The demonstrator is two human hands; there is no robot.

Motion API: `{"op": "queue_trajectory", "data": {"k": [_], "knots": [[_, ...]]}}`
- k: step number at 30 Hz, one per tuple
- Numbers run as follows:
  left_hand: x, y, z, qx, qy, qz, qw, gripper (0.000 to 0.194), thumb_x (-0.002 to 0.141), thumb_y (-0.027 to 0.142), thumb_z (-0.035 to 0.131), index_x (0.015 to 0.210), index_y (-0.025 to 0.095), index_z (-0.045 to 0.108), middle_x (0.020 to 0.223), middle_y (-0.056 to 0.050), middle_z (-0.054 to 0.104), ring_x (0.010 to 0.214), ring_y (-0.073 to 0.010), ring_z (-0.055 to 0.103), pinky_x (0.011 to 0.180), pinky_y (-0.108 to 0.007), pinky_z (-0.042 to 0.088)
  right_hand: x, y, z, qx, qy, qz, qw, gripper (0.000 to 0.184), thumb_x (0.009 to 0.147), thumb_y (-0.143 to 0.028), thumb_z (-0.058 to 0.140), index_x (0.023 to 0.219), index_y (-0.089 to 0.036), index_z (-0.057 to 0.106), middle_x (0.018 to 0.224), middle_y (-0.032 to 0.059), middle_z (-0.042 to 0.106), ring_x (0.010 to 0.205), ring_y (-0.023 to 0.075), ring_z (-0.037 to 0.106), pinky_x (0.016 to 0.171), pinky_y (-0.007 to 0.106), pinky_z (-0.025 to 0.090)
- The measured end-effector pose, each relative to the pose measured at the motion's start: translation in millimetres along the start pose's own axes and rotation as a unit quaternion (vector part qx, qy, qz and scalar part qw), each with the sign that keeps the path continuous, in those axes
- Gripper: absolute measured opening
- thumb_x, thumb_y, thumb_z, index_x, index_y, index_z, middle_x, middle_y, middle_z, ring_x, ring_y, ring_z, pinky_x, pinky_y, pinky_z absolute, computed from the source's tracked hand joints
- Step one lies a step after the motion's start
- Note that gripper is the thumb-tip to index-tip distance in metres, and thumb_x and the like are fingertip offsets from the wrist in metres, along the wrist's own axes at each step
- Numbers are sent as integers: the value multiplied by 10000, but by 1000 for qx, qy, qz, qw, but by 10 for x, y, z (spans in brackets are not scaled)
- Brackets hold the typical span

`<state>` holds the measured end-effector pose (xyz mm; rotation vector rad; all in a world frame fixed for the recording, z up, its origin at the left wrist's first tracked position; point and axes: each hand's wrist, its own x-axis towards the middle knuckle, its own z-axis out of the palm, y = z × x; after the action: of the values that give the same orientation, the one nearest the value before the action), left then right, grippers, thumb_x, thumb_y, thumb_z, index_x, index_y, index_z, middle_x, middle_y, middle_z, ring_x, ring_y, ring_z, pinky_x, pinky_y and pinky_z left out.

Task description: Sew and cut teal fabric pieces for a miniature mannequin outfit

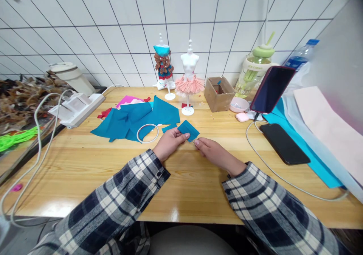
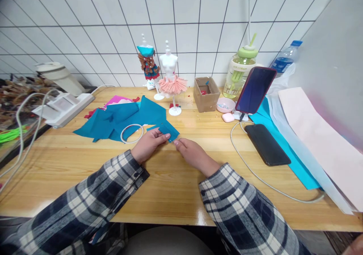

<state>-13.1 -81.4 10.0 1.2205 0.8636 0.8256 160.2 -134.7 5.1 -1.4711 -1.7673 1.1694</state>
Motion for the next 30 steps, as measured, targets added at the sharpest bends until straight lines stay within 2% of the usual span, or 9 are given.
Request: {"op": "queue_trajectory", "data": {"k": [9, 14, 19, 26, 30], "knots": [[-1, -13, 3, 6, 30, -4, 1000, 230, 693, 347, 750, 732, 154, 633, 621, 25, 618, 571, -106, 505, 591, -239, 379, -10, -42, -7, -20, 2, 6, 1000, 341, 926, -424, 331, 666, -217, 407, 602, -34, 439, 613, 138, 433, 596, 269, 350], [33, -62, -30, 4, 37, -3, 999, 252, 701, 362, 744, 780, 149, 636, 702, 14, 632, 588, -91, 480, 598, -226, 366, -16, -13, 13, -19, 17, 9, 1000, 342, 944, -426, 306, 691, -221, 411, 595, -39, 443, 584, 133, 437, 576, 264, 353], [37, -83, -12, -6, 54, 1, 999, 278, 691, 390, 744, 755, 146, 627, 674, 18, 619, 574, -89, 477, 583, -225, 363, -43, -9, 71, -9, 2, 8, 1000, 353, 970, -479, 245, 753, -233, 377, 566, -53, 521, 529, 124, 500, 564, 257, 371], [39, -119, -9, -6, 95, 17, 995, 279, 714, 398, 724, 727, 147, 603, 611, 24, 568, 560, -91, 476, 567, -228, 365, -55, 5, 100, -8, -36, 16, 999, 334, 977, -486, 227, 796, -236, 355, 606, -62, 618, 444, 96, 504, 513, 236, 358], [14, -85, 33, 3, 89, 13, 996, 248, 712, 380, 733, 740, 154, 632, 582, 28, 571, 537, -95, 470, 542, -231, 359, -45, 8, 127, 0, -20, 7, 1000, 332, 977, -488, 227, 816, -236, 369, 630, -56, 636, 478, 99, 524, 533, 237, 365]]}}
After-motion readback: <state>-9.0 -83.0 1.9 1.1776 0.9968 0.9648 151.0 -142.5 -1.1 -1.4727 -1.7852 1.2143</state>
